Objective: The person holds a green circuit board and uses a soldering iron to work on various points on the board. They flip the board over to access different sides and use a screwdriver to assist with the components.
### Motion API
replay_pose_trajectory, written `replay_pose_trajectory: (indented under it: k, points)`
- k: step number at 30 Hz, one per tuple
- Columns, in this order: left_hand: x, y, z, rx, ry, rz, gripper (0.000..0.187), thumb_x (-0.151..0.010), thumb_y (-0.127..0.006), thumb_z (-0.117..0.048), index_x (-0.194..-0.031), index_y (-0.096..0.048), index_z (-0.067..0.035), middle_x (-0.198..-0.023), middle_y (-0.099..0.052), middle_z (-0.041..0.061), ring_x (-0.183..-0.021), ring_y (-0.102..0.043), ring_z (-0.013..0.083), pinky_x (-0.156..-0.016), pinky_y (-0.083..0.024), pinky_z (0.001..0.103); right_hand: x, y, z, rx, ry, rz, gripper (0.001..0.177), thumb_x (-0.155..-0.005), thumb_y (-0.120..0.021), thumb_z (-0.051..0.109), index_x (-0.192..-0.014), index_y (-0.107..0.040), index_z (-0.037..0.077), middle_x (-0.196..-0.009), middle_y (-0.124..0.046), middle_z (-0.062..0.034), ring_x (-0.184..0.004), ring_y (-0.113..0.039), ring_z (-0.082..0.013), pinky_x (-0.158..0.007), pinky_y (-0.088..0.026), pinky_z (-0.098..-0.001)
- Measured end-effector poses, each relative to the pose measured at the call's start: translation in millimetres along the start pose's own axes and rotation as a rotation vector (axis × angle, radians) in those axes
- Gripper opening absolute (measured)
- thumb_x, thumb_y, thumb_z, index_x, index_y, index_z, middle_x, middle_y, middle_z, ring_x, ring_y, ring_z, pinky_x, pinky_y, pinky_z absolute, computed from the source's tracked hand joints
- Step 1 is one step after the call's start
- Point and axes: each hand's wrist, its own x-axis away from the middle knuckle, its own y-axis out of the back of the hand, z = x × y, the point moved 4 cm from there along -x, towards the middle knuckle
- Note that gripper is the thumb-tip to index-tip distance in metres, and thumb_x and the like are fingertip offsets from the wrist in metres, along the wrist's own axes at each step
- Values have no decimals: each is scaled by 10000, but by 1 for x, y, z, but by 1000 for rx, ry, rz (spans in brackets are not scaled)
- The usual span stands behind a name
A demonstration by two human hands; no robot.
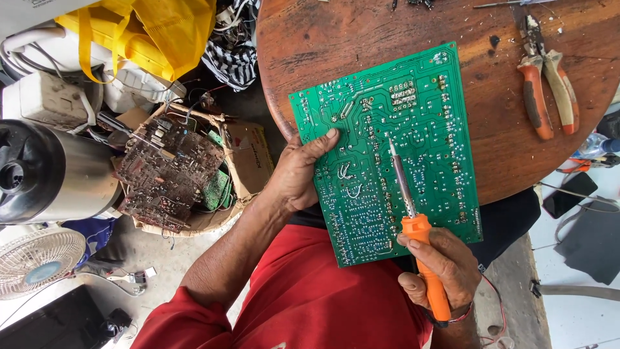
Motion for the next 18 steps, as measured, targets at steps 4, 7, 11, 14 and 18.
replay_pose_trajectory:
  k: [4, 7, 11, 14, 18]
  points:
    - [0, -2, -1, 3, 3, -2, 375, -859, -788, -77, -1210, -667, -26, -1124, -750, 185, -977, -745, 364, -877, -628, 599, -1, 0, 1, -33, -16, 12, 355, -1013, -602, 298, -1275, -590, 57, -1112, -753, -136, -989, -775, -292, -859, -665, -426]
    - [-1, -3, -2, 19, -25, 3, 378, -862, -785, -67, -1220, -666, -33, -1134, -749, 176, -992, -742, 359, -884, -627, 595, -1, 0, 3, -32, 28, -12, 283, -989, -544, 133, -1246, -573, 18, -1078, -755, -163, -977, -779, -294, -827, -661, -422]
    - [2, -9, -4, -3, -63, 24, 402, -860, -794, -73, -1236, -656, -44, -1137, -748, 169, -983, -744, 352, -863, -634, 589, 6, 2, 0, -48, 17, -39, 321, -1021, -564, 255, -1238, -576, 19, -1067, -752, -176, -970, -789, -304, -855, -674, -434]
    - [5, -14, -6, -33, -99, 55, 402, -864, -803, -89, -1238, -660, -49, -1138, -750, 149, -981, -744, 327, -856, -638, 562, 3, 3, 3, -76, 18, -67, 311, -1023, -552, 215, -1247, -547, 0, -1031, -732, -205, -927, -797, -303, -839, -679, -441]
    - [5, -29, -18, -133, -121, 169, 402, -878, -808, -105, -1237, -665, 7, -1135, -756, 184, -969, -755, 334, -850, -651, 559, 3, 3, 7, -102, -3, -103, 419, -1058, -515, 359, -1280, -524, 3, -1013, -724, -229, -898, -802, -322, -826, -675, -431]
